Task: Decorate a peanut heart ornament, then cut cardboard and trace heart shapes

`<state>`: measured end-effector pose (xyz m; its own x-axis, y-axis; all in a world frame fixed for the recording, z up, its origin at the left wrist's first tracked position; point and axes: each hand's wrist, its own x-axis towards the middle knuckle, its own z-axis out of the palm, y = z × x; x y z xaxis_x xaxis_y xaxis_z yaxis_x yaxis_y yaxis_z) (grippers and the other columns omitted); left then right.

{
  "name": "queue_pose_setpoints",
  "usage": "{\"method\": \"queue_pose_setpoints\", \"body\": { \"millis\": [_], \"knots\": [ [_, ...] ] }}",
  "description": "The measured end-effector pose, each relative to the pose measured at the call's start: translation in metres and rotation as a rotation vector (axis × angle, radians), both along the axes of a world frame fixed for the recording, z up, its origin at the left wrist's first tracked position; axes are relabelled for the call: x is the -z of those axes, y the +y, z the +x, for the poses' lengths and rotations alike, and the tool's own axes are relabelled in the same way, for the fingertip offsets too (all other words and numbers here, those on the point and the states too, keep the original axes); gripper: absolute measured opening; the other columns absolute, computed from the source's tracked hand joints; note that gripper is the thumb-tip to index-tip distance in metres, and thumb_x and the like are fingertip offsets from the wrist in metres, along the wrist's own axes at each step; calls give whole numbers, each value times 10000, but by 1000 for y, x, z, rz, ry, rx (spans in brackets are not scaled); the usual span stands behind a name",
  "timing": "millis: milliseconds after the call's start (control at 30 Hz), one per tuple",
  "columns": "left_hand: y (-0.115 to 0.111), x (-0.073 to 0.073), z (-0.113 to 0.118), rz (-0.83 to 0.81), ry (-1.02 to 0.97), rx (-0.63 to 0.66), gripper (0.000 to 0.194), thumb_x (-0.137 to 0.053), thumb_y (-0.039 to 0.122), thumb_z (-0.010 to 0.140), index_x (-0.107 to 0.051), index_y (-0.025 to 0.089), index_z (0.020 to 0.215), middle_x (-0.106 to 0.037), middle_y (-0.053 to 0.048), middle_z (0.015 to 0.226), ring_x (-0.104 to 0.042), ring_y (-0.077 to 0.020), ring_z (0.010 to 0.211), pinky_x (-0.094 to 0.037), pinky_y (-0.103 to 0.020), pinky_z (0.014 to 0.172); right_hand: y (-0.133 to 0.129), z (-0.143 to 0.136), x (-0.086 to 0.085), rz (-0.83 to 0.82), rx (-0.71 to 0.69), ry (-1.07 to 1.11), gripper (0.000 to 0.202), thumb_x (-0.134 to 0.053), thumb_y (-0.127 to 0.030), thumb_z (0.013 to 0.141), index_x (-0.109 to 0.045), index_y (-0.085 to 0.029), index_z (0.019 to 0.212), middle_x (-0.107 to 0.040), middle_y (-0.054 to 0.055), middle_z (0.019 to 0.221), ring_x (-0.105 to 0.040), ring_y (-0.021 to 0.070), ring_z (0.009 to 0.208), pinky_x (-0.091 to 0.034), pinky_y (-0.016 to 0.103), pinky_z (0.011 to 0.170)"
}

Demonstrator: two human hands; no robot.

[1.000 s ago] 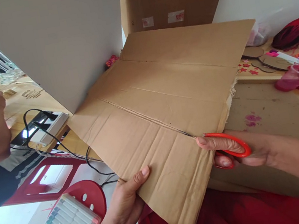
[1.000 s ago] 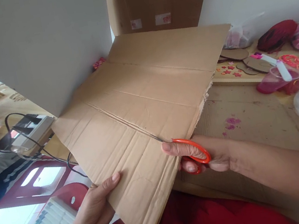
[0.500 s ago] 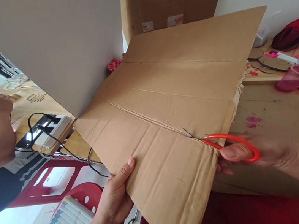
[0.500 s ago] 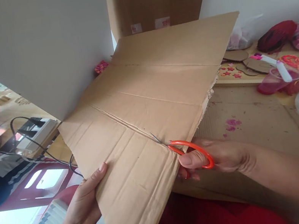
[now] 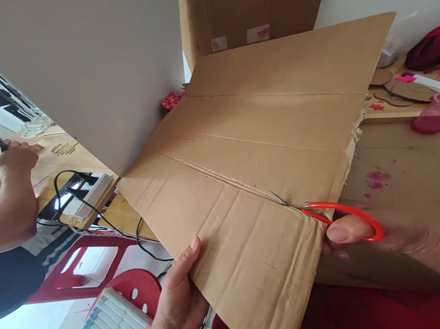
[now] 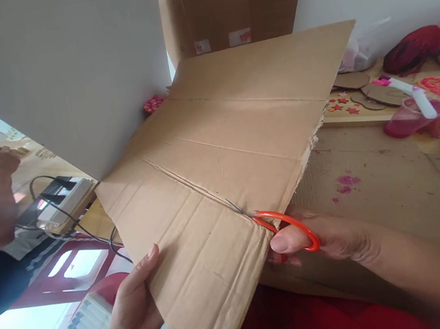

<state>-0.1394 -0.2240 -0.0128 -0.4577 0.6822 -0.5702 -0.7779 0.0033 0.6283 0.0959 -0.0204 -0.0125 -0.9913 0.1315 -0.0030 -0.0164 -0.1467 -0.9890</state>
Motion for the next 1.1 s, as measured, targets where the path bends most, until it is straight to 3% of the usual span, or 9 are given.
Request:
{"method": "queue_pose_setpoints", "body": {
  "millis": [167,300,467,633,767,900,1000,1100],
  "knots": [
    [-4,5,15,4,-6,19,525,-682,167,869,-596,97,1383,-757,-192,1114,-764,-339,984,-644,-468,924,2,-3,0,11,19,-55,286,-717,-430,848,-661,-151,837,-570,19,737,-491,102,633,-405,200,536],
    [-2,6,17,-16,65,21,506,-693,177,877,-610,91,1368,-754,-204,1117,-762,-339,994,-641,-466,928,1,2,-2,-3,27,-50,333,-697,-495,848,-636,-167,854,-488,-11,689,-428,91,592,-344,202,504],
    [0,10,19,26,108,19,451,-716,181,879,-654,95,1317,-758,-201,1114,-760,-335,1006,-626,-451,968,3,38,-1,18,5,-205,493,-678,-603,814,-701,-174,1057,-560,38,785,-467,129,647,-353,253,546],
    [0,8,24,80,114,-5,498,-741,163,857,-642,103,1342,-765,-187,1101,-758,-330,1024,-604,-452,1011,3,78,14,142,54,-337,484,-688,-697,764,-605,-227,845,-510,20,733,-383,142,618,-296,311,574],
    [-9,-9,23,38,119,15,479,-711,195,881,-637,88,1342,-774,-179,1075,-775,-315,948,-643,-406,932,-12,93,22,263,248,-351,406,-664,-620,847,-574,-224,846,-502,12,776,-390,154,678,-340,309,633],
    [-18,-46,14,75,69,36,461,-641,237,938,-613,142,1389,-798,-101,950,-785,-244,795,-667,-264,723,-34,89,15,358,415,-411,312,-707,-515,875,-593,-224,892,-486,-27,764,-395,131,688,-325,265,623],
    [-20,-72,9,308,80,12,427,-537,139,980,-623,256,1381,-792,-13,850,-766,-155,709,-637,-171,705,-45,84,9,383,452,-418,305,-717,-503,870,-619,-220,930,-549,-20,819,-457,138,745,-365,259,664],
    [-21,-81,7,566,79,4,447,-446,70,998,-656,302,1317,-765,29,764,-716,-100,599,-590,-109,610,-52,87,12,410,449,-409,317,-720,-505,856,-625,-217,949,-555,-20,821,-454,140,738,-364,263,656]
  ]
}}
